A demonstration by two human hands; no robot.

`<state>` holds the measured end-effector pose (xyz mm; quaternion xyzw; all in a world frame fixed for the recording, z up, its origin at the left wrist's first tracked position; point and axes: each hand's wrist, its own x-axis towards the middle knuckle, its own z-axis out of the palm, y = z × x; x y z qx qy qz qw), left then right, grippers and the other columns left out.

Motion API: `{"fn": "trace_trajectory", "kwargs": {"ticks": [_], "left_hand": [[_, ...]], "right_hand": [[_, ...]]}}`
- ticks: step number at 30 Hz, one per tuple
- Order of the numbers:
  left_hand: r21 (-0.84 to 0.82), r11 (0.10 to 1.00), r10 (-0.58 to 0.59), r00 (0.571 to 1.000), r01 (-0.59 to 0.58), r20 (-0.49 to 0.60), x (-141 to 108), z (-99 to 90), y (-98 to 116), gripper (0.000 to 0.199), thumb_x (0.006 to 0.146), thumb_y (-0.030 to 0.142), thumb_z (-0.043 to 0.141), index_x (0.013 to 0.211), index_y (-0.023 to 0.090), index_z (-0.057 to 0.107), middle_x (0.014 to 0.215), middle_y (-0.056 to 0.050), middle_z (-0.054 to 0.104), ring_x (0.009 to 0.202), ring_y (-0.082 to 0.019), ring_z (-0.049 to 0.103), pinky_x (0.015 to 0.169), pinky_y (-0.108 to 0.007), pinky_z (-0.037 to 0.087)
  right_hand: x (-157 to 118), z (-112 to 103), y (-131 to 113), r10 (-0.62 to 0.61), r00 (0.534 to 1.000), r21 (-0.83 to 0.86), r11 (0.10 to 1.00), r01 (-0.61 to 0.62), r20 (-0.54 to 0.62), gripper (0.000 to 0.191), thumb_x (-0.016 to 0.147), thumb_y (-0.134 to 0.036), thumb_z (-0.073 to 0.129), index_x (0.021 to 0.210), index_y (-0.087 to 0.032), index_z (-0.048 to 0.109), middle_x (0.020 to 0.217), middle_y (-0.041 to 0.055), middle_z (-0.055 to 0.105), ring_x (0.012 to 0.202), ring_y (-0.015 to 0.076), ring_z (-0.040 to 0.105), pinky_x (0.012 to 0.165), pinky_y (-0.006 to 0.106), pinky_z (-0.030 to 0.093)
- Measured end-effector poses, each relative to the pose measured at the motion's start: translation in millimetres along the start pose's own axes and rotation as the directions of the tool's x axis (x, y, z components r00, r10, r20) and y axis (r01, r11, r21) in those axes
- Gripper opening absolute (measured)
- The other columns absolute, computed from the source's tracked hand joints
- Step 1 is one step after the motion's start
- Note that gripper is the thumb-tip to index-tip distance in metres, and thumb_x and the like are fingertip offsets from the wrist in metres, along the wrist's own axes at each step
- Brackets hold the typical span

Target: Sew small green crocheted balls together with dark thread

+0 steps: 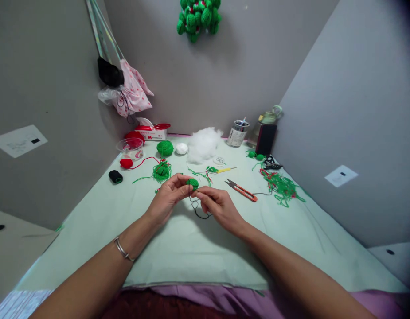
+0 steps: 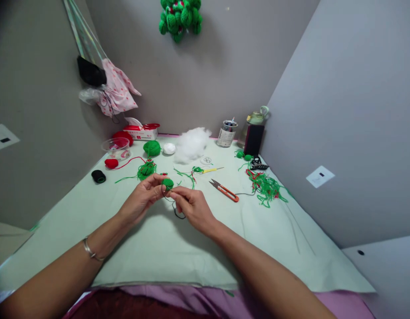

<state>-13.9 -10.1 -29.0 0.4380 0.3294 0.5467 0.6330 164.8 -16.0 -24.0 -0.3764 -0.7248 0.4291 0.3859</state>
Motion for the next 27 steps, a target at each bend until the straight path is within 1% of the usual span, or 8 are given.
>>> {"fn": "trace_trajectory", "kwargs": {"ticks": [3, 5, 9, 14, 17, 19, 23, 27], "left_hand": [[-0.017, 1.000, -0.010, 1.000, 0.010, 0.017, -1.5, 2.6, -1.3, 0.021, 0.076, 0.030, 0.081, 0.086, 0.018, 0.067, 0.086, 0.000, 0.063, 0.081, -0.013, 0.059, 0.082, -0.028, 0.050], [-0.025, 1.000, -0.007, 1.000, 0.007, 0.008, -2.0, 3.8, -3.2, 0.021, 0.076, 0.030, 0.082, 0.084, 0.018, 0.066, 0.086, 0.001, 0.063, 0.081, -0.012, 0.059, 0.082, -0.027, 0.050], [0.028, 0.998, 0.061, 0.998, -0.060, -0.011, -1.6, 4.1, -8.5, 0.022, 0.075, 0.030, 0.082, 0.084, 0.018, 0.065, 0.081, 0.001, 0.063, 0.078, -0.012, 0.059, 0.078, -0.026, 0.049], [0.146, 0.979, 0.154, 0.986, -0.144, -0.062, -1.3, 4.3, -10.6, 0.022, 0.077, 0.031, 0.081, 0.087, 0.019, 0.065, 0.082, 0.001, 0.064, 0.078, -0.014, 0.060, 0.078, -0.028, 0.048], [0.182, 0.971, 0.178, 0.979, -0.158, -0.100, -0.7, 3.9, -8.9, 0.024, 0.076, 0.031, 0.080, 0.090, 0.019, 0.065, 0.087, 0.000, 0.066, 0.082, -0.016, 0.062, 0.080, -0.030, 0.048], [0.188, 0.969, 0.184, 0.977, -0.162, -0.110, 0.4, 2.5, -8.0, 0.024, 0.076, 0.031, 0.081, 0.090, 0.020, 0.065, 0.089, 0.000, 0.068, 0.086, -0.016, 0.063, 0.083, -0.030, 0.048], [0.176, 0.972, 0.183, 0.973, -0.158, -0.138, 2.8, -0.6, -7.7, 0.026, 0.075, 0.030, 0.081, 0.093, 0.019, 0.065, 0.089, 0.000, 0.066, 0.087, -0.015, 0.062, 0.084, -0.029, 0.048], [0.148, 0.973, 0.194, 0.972, -0.175, -0.129, 3.6, 0.9, -10.2, 0.030, 0.072, 0.028, 0.083, 0.096, 0.019, 0.066, 0.089, 0.001, 0.066, 0.085, -0.014, 0.062, 0.081, -0.028, 0.049]], "right_hand": [[-0.5, 3.3, 4.4, -0.026, 0.999, -0.020, 0.999, 0.025, -0.036, 0.029, 0.096, -0.041, 0.053, 0.088, -0.018, 0.068, 0.058, -0.0035, 0.049, 0.055, 0.0112, 0.044, 0.059, 0.024, 0.037], [-0.9, 5.4, 6.4, -0.025, 0.998, -0.019, 1.000, 0.024, -0.056, 0.030, 0.096, -0.041, 0.053, 0.082, -0.018, 0.066, 0.058, -0.0030, 0.049, 0.055, 0.0113, 0.044, 0.058, 0.024, 0.037], [-0.2, 7.0, 6.0, -0.003, 0.998, 0.007, 1.000, 0.003, -0.065, 0.033, 0.096, -0.041, 0.053, 0.073, -0.018, 0.061, 0.057, -0.0026, 0.051, 0.053, 0.0105, 0.043, 0.056, 0.024, 0.036], [4.2, 2.3, 1.6, 0.080, 0.997, 0.058, 0.995, -0.080, -0.012, 0.033, 0.095, -0.042, 0.055, 0.073, -0.017, 0.060, 0.057, -0.0024, 0.053, 0.052, 0.0098, 0.042, 0.054, 0.023, 0.035], [6.3, -3.4, 0.2, 0.091, 0.995, 0.057, 0.994, -0.094, 0.040, 0.030, 0.094, -0.043, 0.055, 0.083, -0.017, 0.064, 0.070, -0.0002, 0.059, 0.055, 0.0097, 0.046, 0.054, 0.023, 0.037], [6.8, -6.6, 0.4, 0.077, 0.997, 0.041, 0.996, -0.078, 0.029, 0.027, 0.094, -0.041, 0.057, 0.086, -0.016, 0.063, 0.075, 0.0002, 0.059, 0.059, 0.0098, 0.049, 0.055, 0.023, 0.038], [6.6, -9.1, 1.6, 0.062, 0.998, -0.014, 0.998, -0.062, -0.023, 0.024, 0.092, -0.037, 0.060, 0.079, -0.017, 0.059, 0.067, -0.0018, 0.053, 0.060, 0.0104, 0.046, 0.057, 0.023, 0.035], [5.6, -5.6, -0.1, 0.066, 0.997, -0.017, 0.998, -0.065, 0.048, 0.027, 0.089, -0.036, 0.061, 0.071, -0.017, 0.057, 0.064, -0.0021, 0.050, 0.062, 0.0112, 0.043, 0.058, 0.024, 0.033]]}}
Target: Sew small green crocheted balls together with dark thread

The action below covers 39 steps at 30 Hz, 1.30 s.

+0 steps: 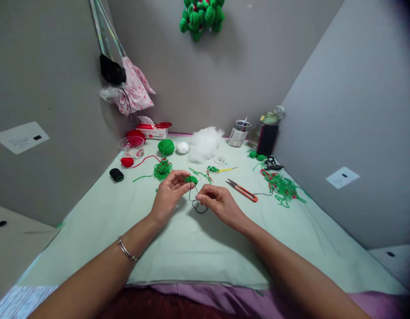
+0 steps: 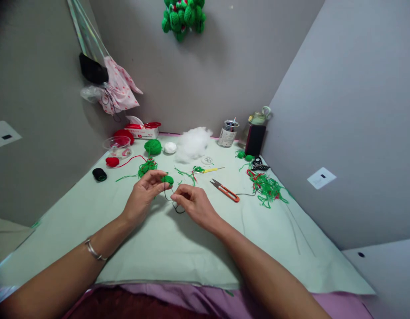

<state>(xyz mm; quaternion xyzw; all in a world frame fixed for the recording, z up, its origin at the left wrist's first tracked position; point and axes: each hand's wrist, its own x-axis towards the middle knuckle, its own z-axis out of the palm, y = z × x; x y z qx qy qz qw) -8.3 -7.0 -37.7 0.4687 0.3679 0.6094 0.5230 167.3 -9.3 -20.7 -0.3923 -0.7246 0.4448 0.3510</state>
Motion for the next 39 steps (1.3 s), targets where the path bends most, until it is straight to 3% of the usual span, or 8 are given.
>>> {"fn": "trace_trajectory", "kwargs": {"ticks": [4, 7, 10, 14, 23, 29, 32, 39], "left_hand": [[0.015, 1.000, 0.000, 0.998, -0.001, 0.056, -2.0, 4.2, -2.4, 0.026, 0.070, 0.030, 0.084, 0.086, 0.018, 0.066, 0.082, 0.001, 0.065, 0.079, -0.014, 0.061, 0.076, -0.027, 0.049], [0.027, 1.000, -0.002, 0.999, 0.000, 0.055, -2.7, 4.3, -2.4, 0.025, 0.071, 0.030, 0.083, 0.084, 0.018, 0.066, 0.080, 0.001, 0.064, 0.077, -0.014, 0.061, 0.074, -0.026, 0.049], [0.032, 0.999, -0.011, 0.998, 0.009, 0.055, -2.3, 2.1, -1.4, 0.025, 0.072, 0.030, 0.083, 0.087, 0.018, 0.066, 0.085, 0.000, 0.066, 0.081, -0.015, 0.064, 0.078, -0.028, 0.050], [0.071, 0.997, -0.010, 0.994, 0.003, 0.105, -2.5, 0.8, -2.7, 0.027, 0.074, 0.029, 0.082, 0.094, 0.018, 0.069, 0.090, -0.002, 0.068, 0.083, -0.017, 0.066, 0.080, -0.031, 0.051], [0.132, 0.990, -0.072, 0.964, 0.039, 0.255, -4.3, 0.4, -6.7, 0.025, 0.077, 0.026, 0.078, 0.100, 0.019, 0.072, 0.097, -0.005, 0.071, 0.089, -0.018, 0.065, 0.083, -0.032, 0.050], [0.107, 0.989, -0.127, 0.960, 0.103, 0.249, -5.0, 1.2, -1.5, 0.025, 0.076, 0.025, 0.079, 0.099, 0.019, 0.073, 0.094, -0.004, 0.072, 0.086, -0.017, 0.065, 0.084, -0.033, 0.050], [0.096, 0.989, -0.131, 0.964, 0.112, 0.231, -4.9, 0.8, -0.8, 0.026, 0.078, 0.029, 0.078, 0.101, 0.019, 0.071, 0.092, -0.003, 0.071, 0.086, -0.017, 0.066, 0.086, -0.033, 0.050], [0.138, 0.989, 0.048, 0.996, -0.059, 0.079, -3.2, 0.0, -2.7, 0.024, 0.078, 0.029, 0.079, 0.097, 0.020, 0.067, 0.092, -0.001, 0.066, 0.084, -0.014, 0.061, 0.078, -0.027, 0.049]], "right_hand": [[-1.5, 5.0, -3.5, 0.015, 0.999, 0.081, 0.997, -0.012, -0.039, 0.030, 0.086, -0.038, 0.064, 0.067, -0.017, 0.055, 0.061, -0.0034, 0.046, 0.059, 0.0107, 0.038, 0.056, 0.024, 0.030], [-0.9, 1.7, -5.3, 0.030, 0.999, 0.106, 0.994, -0.026, -0.035, 0.031, 0.088, -0.040, 0.064, 0.068, -0.017, 0.057, 0.061, -0.0025, 0.051, 0.059, 0.0113, 0.043, 0.057, 0.025, 0.033], [1.8, -9.1, -5.8, -0.049, 0.999, -0.028, 0.998, 0.048, -0.020, 0.025, 0.092, -0.037, 0.061, 0.077, -0.017, 0.066, 0.074, 0.0018, 0.064, 0.072, 0.0150, 0.056, 0.069, 0.027, 0.042], [5.2, -21.6, -4.6, -0.195, 0.963, -0.196, 0.968, 0.158, -0.187, 0.015, 0.091, -0.031, 0.064, 0.091, -0.020, 0.073, 0.093, 0.0053, 0.070, 0.090, 0.0191, 0.061, 0.085, 0.032, 0.043], [5.5, -24.6, -6.8, -0.132, 0.985, -0.016, 0.991, 0.131, -0.115, 0.022, 0.085, -0.038, 0.072, 0.075, -0.019, 0.072, 0.082, 0.0029, 0.066, 0.080, 0.0164, 0.056, 0.079, 0.031, 0.044], [5.5, -26.4, -6.5, -0.063, 0.994, 0.072, 0.995, 0.069, -0.084, 0.026, 0.085, -0.044, 0.072, 0.082, -0.018, 0.071, 0.081, 0.0030, 0.066, 0.079, 0.0159, 0.057, 0.074, 0.029, 0.043], [5.4, -25.6, -6.3, -0.020, 0.989, 0.101, 0.994, 0.035, -0.147, 0.028, 0.083, -0.044, 0.073, 0.079, -0.017, 0.068, 0.075, 0.0010, 0.062, 0.071, 0.0138, 0.053, 0.068, 0.028, 0.041], [3.0, -13.2, -9.1, 0.016, 0.996, 0.018, 1.000, -0.014, -0.091, 0.020, 0.078, -0.036, 0.074, 0.077, -0.016, 0.073, 0.075, 0.0018, 0.066, 0.068, 0.0130, 0.052, 0.065, 0.027, 0.039]]}}
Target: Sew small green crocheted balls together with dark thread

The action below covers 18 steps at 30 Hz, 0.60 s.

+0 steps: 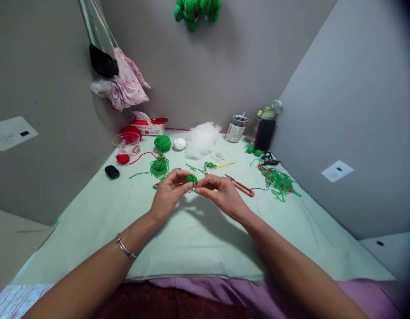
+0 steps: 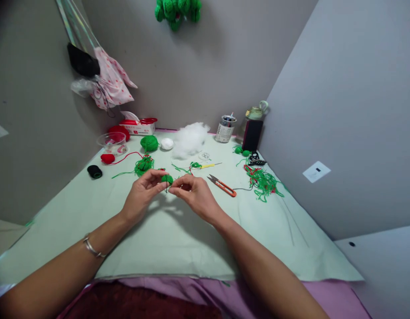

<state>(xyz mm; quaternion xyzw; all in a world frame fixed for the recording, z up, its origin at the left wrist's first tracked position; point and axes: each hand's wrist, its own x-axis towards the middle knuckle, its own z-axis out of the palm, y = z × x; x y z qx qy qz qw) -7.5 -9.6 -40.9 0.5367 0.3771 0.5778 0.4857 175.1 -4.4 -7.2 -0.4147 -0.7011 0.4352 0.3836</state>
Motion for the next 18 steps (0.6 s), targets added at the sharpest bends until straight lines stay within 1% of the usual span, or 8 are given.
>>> {"fn": "trace_trajectory", "kwargs": {"ticks": [4, 6, 9, 12, 15, 18], "left_hand": [[-0.022, 1.000, 0.013, 0.999, -0.014, -0.033, -0.8, 1.8, -0.1, 0.027, 0.075, 0.029, 0.081, 0.094, 0.019, 0.065, 0.088, -0.001, 0.066, 0.081, -0.015, 0.062, 0.075, -0.028, 0.049], [-0.035, 0.999, 0.013, 0.999, -0.014, -0.037, -1.0, 2.3, 0.7, 0.027, 0.074, 0.028, 0.081, 0.093, 0.019, 0.064, 0.087, -0.001, 0.067, 0.080, -0.015, 0.062, 0.074, -0.028, 0.050], [-0.050, 0.999, 0.015, 0.999, -0.017, -0.042, -0.4, 2.6, 2.3, 0.027, 0.073, 0.028, 0.082, 0.092, 0.019, 0.064, 0.087, -0.001, 0.067, 0.081, -0.015, 0.063, 0.076, -0.029, 0.051], [-0.046, 0.999, 0.013, 0.998, -0.016, -0.061, 0.5, 2.5, 3.1, 0.026, 0.073, 0.028, 0.082, 0.092, 0.019, 0.065, 0.087, -0.001, 0.068, 0.082, -0.016, 0.063, 0.077, -0.030, 0.051], [-0.038, 0.999, 0.009, 0.996, -0.012, -0.084, 0.9, 1.8, 2.6, 0.026, 0.073, 0.028, 0.082, 0.091, 0.019, 0.065, 0.087, -0.001, 0.067, 0.082, -0.016, 0.062, 0.076, -0.029, 0.050], [-0.046, 0.999, -0.003, 0.996, -0.001, -0.085, 1.1, 0.4, 1.4, 0.026, 0.073, 0.028, 0.082, 0.091, 0.018, 0.065, 0.088, -0.001, 0.067, 0.083, -0.016, 0.062, 0.077, -0.029, 0.049]], "right_hand": [[0.3, 10.3, 2.1, 0.130, 0.991, 0.192, 0.973, -0.126, -0.009, 0.024, 0.073, -0.038, 0.078, 0.077, -0.015, 0.072, 0.066, 0.0000, 0.063, 0.063, 0.0118, 0.052, 0.062, 0.026, 0.041], [0.8, 13.7, 2.7, 0.157, 0.988, 0.250, 0.957, -0.148, -0.016, 0.024, 0.072, -0.037, 0.079, 0.074, -0.015, 0.071, 0.063, -0.0006, 0.062, 0.061, 0.0112, 0.052, 0.062, 0.025, 0.042], [0.7, 17.2, 2.4, 0.142, 0.989, 0.293, 0.948, -0.122, -0.049, 0.021, 0.072, -0.035, 0.078, 0.073, -0.015, 0.070, 0.063, -0.0007, 0.063, 0.061, 0.0109, 0.054, 0.061, 0.025, 0.044], [-0.1, 19.5, 2.1, 0.107, 0.991, 0.316, 0.946, -0.075, -0.085, 0.019, 0.072, -0.032, 0.078, 0.076, -0.016, 0.069, 0.065, -0.0009, 0.063, 0.060, 0.0107, 0.054, 0.061, 0.025, 0.045], [-0.8, 19.9, 2.8, 0.079, 0.992, 0.311, 0.949, -0.043, -0.103, 0.020, 0.072, -0.033, 0.078, 0.082, -0.017, 0.070, 0.067, -0.0009, 0.062, 0.061, 0.0111, 0.054, 0.060, 0.026, 0.045], [-1.5, 19.1, 3.5, 0.062, 0.993, 0.278, 0.960, -0.033, -0.096, 0.020, 0.075, -0.032, 0.076, 0.087, -0.017, 0.071, 0.069, -0.0005, 0.062, 0.062, 0.0112, 0.053, 0.060, 0.026, 0.043]]}}
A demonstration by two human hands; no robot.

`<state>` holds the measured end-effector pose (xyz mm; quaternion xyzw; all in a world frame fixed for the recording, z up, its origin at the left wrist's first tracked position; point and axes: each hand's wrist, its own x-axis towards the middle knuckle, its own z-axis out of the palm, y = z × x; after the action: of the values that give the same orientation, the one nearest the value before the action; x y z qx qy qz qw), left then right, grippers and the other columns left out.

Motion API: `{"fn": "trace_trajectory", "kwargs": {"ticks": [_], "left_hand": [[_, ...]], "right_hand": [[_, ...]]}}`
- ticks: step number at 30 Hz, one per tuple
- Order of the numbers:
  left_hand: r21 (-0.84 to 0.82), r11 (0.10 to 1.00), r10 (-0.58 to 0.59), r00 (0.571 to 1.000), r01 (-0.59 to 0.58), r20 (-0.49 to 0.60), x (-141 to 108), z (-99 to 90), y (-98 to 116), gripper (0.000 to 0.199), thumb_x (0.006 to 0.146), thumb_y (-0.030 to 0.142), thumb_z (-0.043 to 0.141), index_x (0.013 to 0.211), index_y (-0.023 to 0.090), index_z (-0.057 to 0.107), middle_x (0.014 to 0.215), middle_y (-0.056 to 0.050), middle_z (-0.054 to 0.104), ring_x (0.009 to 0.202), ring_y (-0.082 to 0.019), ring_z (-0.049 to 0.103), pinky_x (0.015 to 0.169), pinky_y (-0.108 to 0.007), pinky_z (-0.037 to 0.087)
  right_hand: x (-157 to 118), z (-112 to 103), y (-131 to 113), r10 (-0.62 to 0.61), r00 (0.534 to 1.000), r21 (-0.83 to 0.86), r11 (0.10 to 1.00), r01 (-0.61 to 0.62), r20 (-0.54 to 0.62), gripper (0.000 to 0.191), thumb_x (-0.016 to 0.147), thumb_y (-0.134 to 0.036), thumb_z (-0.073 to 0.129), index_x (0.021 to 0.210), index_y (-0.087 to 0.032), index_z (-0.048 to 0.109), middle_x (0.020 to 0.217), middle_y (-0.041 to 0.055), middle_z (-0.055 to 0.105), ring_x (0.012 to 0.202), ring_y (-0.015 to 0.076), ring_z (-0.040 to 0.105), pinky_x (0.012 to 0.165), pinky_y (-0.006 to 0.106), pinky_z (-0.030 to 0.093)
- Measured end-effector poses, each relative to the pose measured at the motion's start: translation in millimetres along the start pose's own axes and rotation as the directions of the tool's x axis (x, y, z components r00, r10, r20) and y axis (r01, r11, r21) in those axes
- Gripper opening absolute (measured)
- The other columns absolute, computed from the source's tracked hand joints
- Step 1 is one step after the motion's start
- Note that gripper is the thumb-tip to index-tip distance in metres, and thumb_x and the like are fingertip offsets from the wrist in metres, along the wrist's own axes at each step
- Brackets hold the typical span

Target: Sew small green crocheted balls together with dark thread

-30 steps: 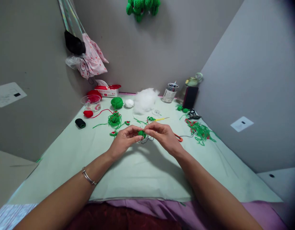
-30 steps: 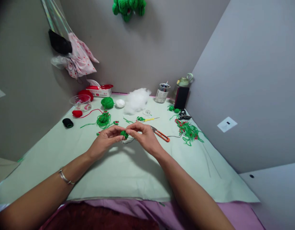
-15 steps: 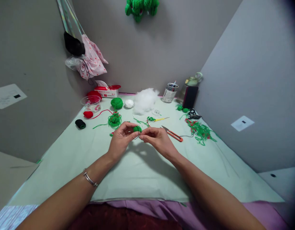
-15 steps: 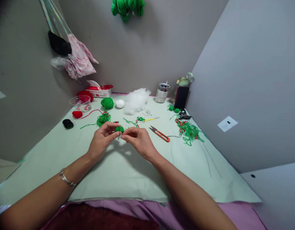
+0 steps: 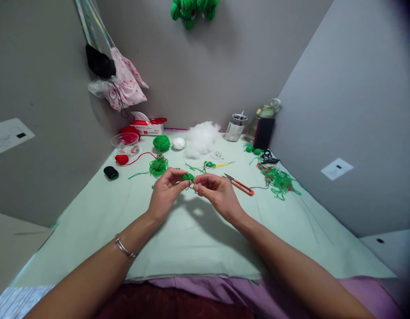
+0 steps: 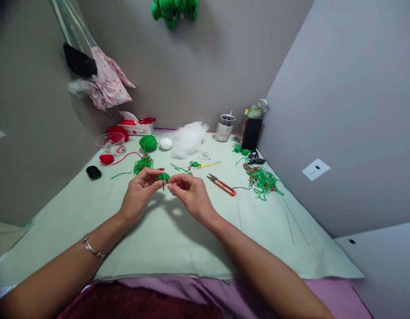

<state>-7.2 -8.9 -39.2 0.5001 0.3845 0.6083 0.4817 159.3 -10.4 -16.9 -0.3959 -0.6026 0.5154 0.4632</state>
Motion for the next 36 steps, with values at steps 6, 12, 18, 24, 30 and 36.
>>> {"fn": "trace_trajectory", "kwargs": {"ticks": [6, 12, 18, 24, 30, 36], "left_hand": [[-0.015, 1.000, 0.014, 1.000, -0.014, -0.003, 1.2, -2.8, -2.2, 0.027, 0.074, 0.028, 0.082, 0.093, 0.018, 0.066, 0.090, -0.002, 0.067, 0.086, -0.016, 0.062, 0.079, -0.029, 0.049], [-0.007, 1.000, 0.029, 1.000, -0.029, -0.009, 0.2, -3.8, -2.4, 0.025, 0.077, 0.028, 0.080, 0.096, 0.018, 0.066, 0.093, -0.002, 0.067, 0.086, -0.015, 0.061, 0.079, -0.028, 0.047], [-0.016, 0.999, 0.040, 0.999, -0.040, -0.029, -0.4, -2.0, -0.9, 0.026, 0.077, 0.028, 0.081, 0.095, 0.019, 0.066, 0.094, -0.003, 0.068, 0.089, -0.016, 0.062, 0.082, -0.029, 0.048], [-0.021, 0.998, 0.062, 0.998, -0.063, -0.025, -1.3, -0.1, -1.3, 0.025, 0.076, 0.028, 0.081, 0.095, 0.020, 0.066, 0.089, -0.001, 0.066, 0.085, -0.016, 0.061, 0.079, -0.029, 0.050], [-0.022, 0.999, 0.040, 0.999, -0.040, -0.019, -0.8, -2.6, -2.9, 0.025, 0.078, 0.027, 0.080, 0.096, 0.020, 0.065, 0.090, -0.001, 0.066, 0.087, -0.015, 0.062, 0.080, -0.029, 0.048], [-0.015, 0.999, 0.035, 0.999, -0.036, -0.032, -0.4, -4.2, -0.3, 0.024, 0.079, 0.028, 0.079, 0.096, 0.020, 0.064, 0.097, -0.003, 0.069, 0.091, -0.016, 0.062, 0.081, -0.028, 0.047]], "right_hand": [[-0.7, -3.1, -0.9, -0.070, 0.997, -0.072, 0.995, 0.073, 0.043, 0.019, 0.082, -0.030, 0.069, 0.094, -0.017, 0.073, 0.071, -0.0007, 0.057, 0.064, 0.0109, 0.048, 0.060, 0.026, 0.039], [-2.0, -6.6, -3.3, -0.120, 0.990, -0.129, 0.983, 0.128, 0.075, 0.020, 0.085, -0.028, 0.064, 0.098, -0.020, 0.076, 0.075, 0.0004, 0.056, 0.070, 0.0125, 0.049, 0.063, 0.027, 0.040], [-3.6, -4.6, -7.0, -0.064, 0.994, -0.050, 0.996, 0.068, 0.084, 0.018, 0.083, -0.028, 0.066, 0.097, -0.020, 0.075, 0.076, 0.0000, 0.059, 0.070, 0.0121, 0.052, 0.066, 0.027, 0.043], [-0.5, -0.5, -3.2, 0.035, 0.998, 0.053, 0.998, -0.038, 0.053, 0.019, 0.078, -0.034, 0.074, 0.087, -0.018, 0.072, 0.067, -0.0014, 0.061, 0.065, 0.0121, 0.055, 0.066, 0.028, 0.046], [-2.4, -4.2, -1.7, -0.027, 0.995, -0.043, 0.999, 0.031, 0.094, 0.023, 0.084, -0.035, 0.069, 0.099, -0.018, 0.074, 0.068, -0.0010, 0.062, 0.065, 0.0123, 0.053, 0.064, 0.027, 0.041], [-3.6, -6.8, -3.5, -0.050, 0.990, -0.150, 0.986, 0.070, 0.129, 0.024, 0.087, -0.032, 0.064, 0.104, -0.020, 0.075, 0.068, -0.0009, 0.062, 0.065, 0.0127, 0.052, 0.063, 0.027, 0.039]]}}
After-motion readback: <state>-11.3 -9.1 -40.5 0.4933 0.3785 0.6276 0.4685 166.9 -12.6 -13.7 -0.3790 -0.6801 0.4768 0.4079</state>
